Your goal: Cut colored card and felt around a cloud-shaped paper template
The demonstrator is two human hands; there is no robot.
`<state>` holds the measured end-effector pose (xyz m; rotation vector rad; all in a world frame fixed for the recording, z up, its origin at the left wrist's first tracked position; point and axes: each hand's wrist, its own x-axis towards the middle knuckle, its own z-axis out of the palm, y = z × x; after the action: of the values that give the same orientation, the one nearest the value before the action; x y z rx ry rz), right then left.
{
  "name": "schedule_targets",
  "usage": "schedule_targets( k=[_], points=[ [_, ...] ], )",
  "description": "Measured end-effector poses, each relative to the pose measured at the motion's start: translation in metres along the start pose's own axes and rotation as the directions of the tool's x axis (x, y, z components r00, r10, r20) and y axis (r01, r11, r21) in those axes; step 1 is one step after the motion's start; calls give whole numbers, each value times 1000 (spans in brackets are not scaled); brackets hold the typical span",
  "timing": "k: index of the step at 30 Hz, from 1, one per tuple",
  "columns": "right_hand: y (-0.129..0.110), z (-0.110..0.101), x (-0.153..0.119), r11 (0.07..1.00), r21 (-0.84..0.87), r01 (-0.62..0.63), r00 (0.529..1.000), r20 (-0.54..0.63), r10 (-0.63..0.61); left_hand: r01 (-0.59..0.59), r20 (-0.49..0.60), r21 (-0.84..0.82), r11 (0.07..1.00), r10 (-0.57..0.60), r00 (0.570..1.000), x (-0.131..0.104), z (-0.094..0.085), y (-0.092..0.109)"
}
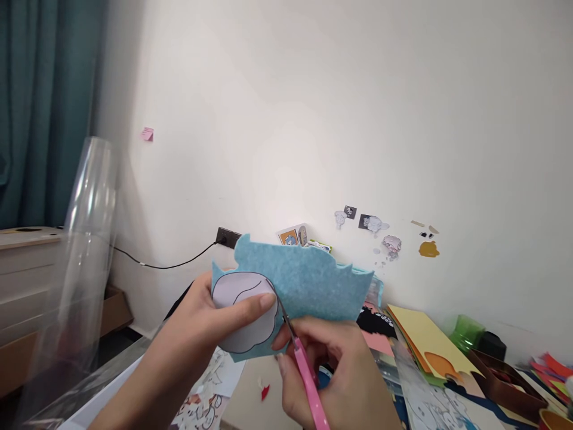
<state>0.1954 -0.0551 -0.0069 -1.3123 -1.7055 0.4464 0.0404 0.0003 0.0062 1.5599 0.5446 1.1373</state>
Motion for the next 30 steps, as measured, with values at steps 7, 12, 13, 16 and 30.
schedule_targets(
  k=[7, 12, 13, 16, 30],
  points=[
    [6, -1, -1, 999, -40, -27, 1000, 2, 27, 8, -6, 5, 1000, -7, 1000, 1, -2, -1],
    [2, -4, -3, 998, -60, -17, 1000, -10, 17, 45, -124, 29, 999, -41, 991, 0, 4, 8],
    [1, -5, -4, 998, -57, -16, 1000, -15, 15, 49, -152, 29, 998, -45, 987, -1, 6, 10],
    [-1, -6, -8, 1000, 14, 18, 998, -67, -17, 41, -193, 0, 999, -41, 980, -5, 10, 15],
    [-6, 0, -13, 985, 168, -48, 992, -111, 67, 55, -34, 12, 998, -55, 998, -4, 1, 11]
  ],
)
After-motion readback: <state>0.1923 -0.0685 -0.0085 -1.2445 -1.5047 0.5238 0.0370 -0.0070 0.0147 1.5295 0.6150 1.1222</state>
